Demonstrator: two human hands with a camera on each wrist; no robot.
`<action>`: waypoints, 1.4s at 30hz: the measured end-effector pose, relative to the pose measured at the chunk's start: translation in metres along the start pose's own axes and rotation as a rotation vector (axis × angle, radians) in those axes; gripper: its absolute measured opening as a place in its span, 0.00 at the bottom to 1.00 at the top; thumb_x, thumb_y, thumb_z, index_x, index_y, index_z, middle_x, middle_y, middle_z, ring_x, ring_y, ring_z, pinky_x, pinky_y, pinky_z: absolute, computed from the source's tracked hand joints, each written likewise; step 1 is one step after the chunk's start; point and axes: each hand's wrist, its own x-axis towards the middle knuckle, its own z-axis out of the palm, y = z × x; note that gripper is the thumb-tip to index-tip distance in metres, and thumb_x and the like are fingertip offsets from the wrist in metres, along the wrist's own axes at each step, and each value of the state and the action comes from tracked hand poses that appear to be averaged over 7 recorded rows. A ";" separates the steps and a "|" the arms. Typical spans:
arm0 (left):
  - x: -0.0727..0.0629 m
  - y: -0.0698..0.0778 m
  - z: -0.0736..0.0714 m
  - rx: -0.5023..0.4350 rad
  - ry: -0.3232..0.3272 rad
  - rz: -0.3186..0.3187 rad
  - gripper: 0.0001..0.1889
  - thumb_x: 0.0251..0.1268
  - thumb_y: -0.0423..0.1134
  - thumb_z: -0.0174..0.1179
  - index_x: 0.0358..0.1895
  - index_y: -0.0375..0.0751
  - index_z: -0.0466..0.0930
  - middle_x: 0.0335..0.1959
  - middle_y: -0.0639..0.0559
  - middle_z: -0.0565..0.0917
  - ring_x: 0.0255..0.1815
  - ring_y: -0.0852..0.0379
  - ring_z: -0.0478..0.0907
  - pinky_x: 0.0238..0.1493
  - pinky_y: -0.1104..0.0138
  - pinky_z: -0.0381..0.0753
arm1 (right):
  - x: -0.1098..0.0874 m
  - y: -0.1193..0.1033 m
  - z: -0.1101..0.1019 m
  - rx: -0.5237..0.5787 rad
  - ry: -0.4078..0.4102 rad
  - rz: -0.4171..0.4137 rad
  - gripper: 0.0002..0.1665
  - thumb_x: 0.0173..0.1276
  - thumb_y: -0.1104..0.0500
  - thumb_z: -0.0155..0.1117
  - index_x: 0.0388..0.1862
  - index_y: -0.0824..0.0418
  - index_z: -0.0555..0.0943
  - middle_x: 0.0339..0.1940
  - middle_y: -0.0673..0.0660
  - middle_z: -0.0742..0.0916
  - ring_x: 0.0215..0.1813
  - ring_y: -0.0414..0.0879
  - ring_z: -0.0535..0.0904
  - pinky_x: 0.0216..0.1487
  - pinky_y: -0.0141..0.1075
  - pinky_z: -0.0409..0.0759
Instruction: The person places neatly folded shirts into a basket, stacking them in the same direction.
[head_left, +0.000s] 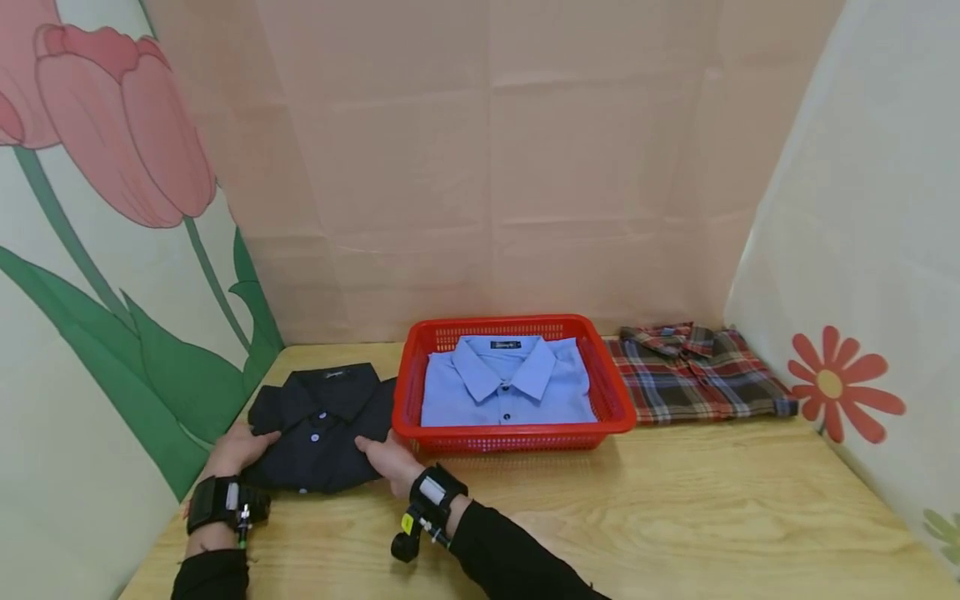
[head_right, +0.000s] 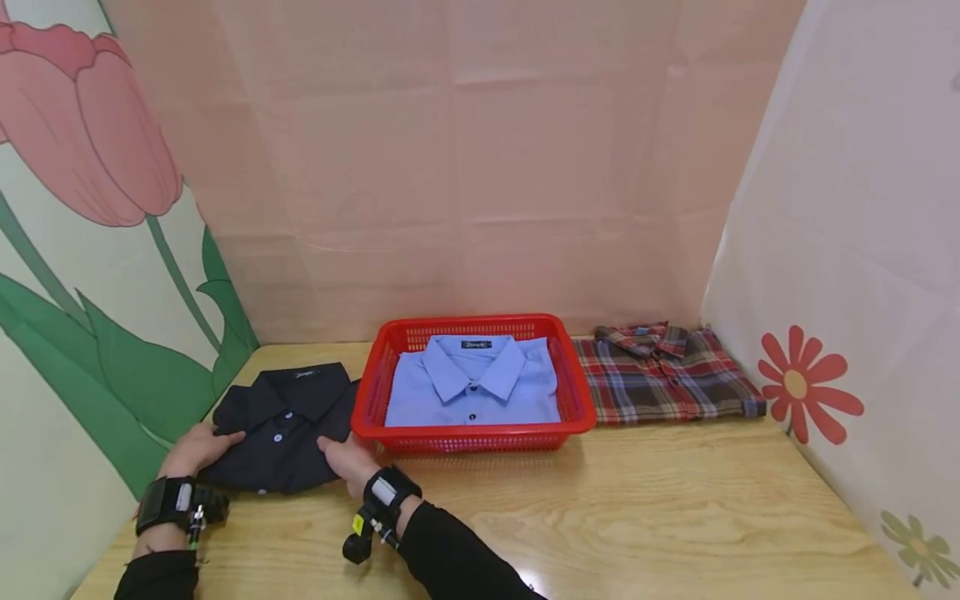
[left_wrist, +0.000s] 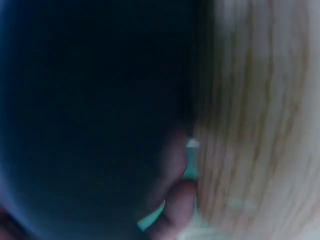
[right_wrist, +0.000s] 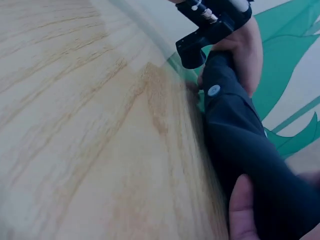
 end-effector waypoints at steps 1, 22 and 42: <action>0.001 0.000 0.000 0.003 0.000 0.014 0.38 0.70 0.50 0.49 0.62 0.10 0.60 0.62 0.15 0.64 0.62 0.21 0.65 0.61 0.41 0.69 | 0.000 0.001 0.001 -0.032 -0.003 -0.022 0.48 0.70 0.55 0.62 0.79 0.67 0.48 0.80 0.66 0.53 0.79 0.63 0.49 0.75 0.60 0.52; 0.004 0.011 0.002 -0.037 0.152 0.108 0.30 0.72 0.40 0.44 0.61 0.10 0.58 0.59 0.13 0.65 0.59 0.20 0.67 0.58 0.38 0.71 | -0.010 -0.014 0.006 -0.226 -0.135 -0.330 0.45 0.66 0.77 0.46 0.80 0.51 0.54 0.78 0.53 0.65 0.76 0.50 0.60 0.75 0.50 0.60; -0.008 0.035 -0.006 -0.200 0.519 0.195 0.21 0.77 0.45 0.47 0.44 0.23 0.74 0.47 0.19 0.77 0.46 0.22 0.76 0.42 0.39 0.74 | -0.041 -0.060 -0.005 -0.251 -0.072 -0.479 0.39 0.73 0.67 0.50 0.79 0.49 0.54 0.74 0.49 0.71 0.70 0.42 0.69 0.73 0.46 0.65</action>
